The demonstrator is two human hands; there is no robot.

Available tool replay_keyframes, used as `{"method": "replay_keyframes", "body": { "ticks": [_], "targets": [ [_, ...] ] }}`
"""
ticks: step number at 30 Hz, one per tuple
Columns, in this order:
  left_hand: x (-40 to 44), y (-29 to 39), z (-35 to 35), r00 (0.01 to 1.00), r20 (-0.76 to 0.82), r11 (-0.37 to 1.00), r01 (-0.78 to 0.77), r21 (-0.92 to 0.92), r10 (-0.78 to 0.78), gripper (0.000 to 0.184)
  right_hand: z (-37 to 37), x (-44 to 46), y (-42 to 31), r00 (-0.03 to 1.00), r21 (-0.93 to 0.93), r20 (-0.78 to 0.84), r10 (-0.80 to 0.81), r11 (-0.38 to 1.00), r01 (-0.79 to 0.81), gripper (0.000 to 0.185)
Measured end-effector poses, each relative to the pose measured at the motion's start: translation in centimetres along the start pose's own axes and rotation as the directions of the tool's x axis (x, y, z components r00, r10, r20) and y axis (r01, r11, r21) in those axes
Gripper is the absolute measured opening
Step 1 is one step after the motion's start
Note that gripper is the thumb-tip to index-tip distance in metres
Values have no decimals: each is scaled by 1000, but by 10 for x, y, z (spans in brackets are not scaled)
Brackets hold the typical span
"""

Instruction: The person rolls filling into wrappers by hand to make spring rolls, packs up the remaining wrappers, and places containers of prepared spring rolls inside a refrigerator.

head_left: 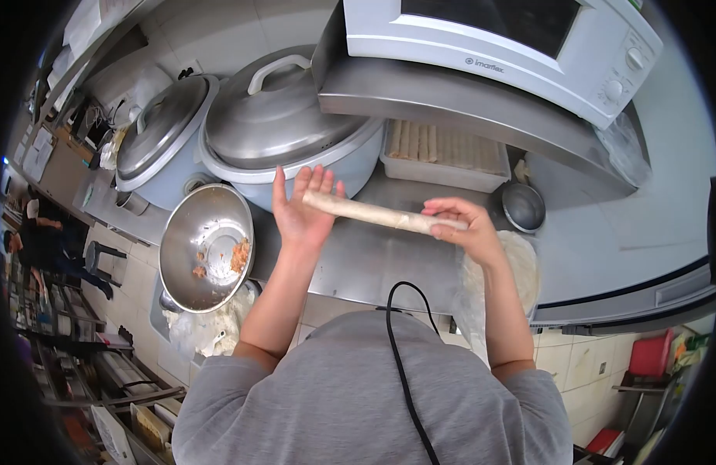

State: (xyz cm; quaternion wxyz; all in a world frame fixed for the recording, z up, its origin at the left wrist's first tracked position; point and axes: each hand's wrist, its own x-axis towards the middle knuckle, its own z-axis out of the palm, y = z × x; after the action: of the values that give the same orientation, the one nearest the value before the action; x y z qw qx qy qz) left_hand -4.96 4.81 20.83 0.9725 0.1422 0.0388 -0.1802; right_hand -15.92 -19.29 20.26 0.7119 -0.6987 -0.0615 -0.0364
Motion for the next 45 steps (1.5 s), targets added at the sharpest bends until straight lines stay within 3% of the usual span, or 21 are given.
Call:
{"method": "replay_keyframes", "body": {
  "ticks": [1,3,4,6,8,9,11,13,14,17,20,22,26,28,32,34,38,41,43,44,45],
  "targets": [
    [0,5,-10,1000,4,1000,4,3,-4,38,0,2,-13,1000,0,-6,-3,1000,3,35],
    [0,13,-29,977,173,929,-179,325,127,42,0,6,-39,998,-130,-58,-17,991,9,25],
    [3,9,-35,940,240,738,-340,583,243,46,7,8,-54,997,-166,-69,-21,986,10,19],
    [2,-14,-42,800,594,216,-596,773,83,43,23,24,-52,997,-272,26,-72,959,77,18],
    [-4,-62,-35,808,570,159,-549,820,-149,39,44,39,-32,959,-459,225,-171,850,259,17],
    [-2,-72,-34,855,502,208,-472,856,-127,33,54,47,-27,921,-536,319,-222,760,368,17],
    [2,-77,-39,897,428,264,-390,882,-106,27,54,45,-29,936,-583,285,-207,737,340,15],
    [3,-76,-41,903,319,408,-186,894,-287,15,54,43,-33,983,-606,166,-81,778,167,13],
    [2,-77,-42,905,314,410,-180,894,-286,15,54,43,-29,983,-604,168,-75,780,163,13],
    [2,-75,-30,929,315,371,-228,900,-193,6,54,45,-20,985,-521,116,-125,837,168,13],
    [4,-72,-25,920,350,302,-288,909,-175,3,56,43,-20,985,-658,69,-157,736,163,15],
    [0,-72,-17,885,460,193,-441,877,-67,9,56,40,-17,879,-748,216,-424,507,429,24],
    [1,-68,-26,867,474,283,-421,862,-153,10,61,33,-28,831,-785,324,-452,362,503,34],
    [-7,-65,-12,882,449,385,-368,847,-144,10,52,36,-35,745,-730,284,-604,368,576,41],
    [-9,-64,-7,882,458,260,-420,870,-108,10,48,28,-41,747,-801,317,-584,258,541,43],
    [-5,-68,-11,815,571,235,-540,808,-93,10,49,29,-31,744,-802,349,-570,229,552,45],
    [-1,-73,-18,811,567,228,-531,816,-142,9,51,26,-25,803,-815,377,-462,247,525,43],
    [1,-87,-25,841,522,315,-463,829,-139,21,32,31,-26,833,-797,354,-426,328,507,34],
    [2,-99,-26,966,255,546,-196,815,-34,35,18,32,-18,886,-564,-39,-463,742,362,22],
    [10,-110,-43,978,209,735,-147,662,7,36,13,30,-5,889,-562,-43,-456,747,356,22],
    [20,-117,-63,980,200,734,-136,666,1,36,9,27,15,898,-630,-102,-429,726,275,20]
  ]
}}
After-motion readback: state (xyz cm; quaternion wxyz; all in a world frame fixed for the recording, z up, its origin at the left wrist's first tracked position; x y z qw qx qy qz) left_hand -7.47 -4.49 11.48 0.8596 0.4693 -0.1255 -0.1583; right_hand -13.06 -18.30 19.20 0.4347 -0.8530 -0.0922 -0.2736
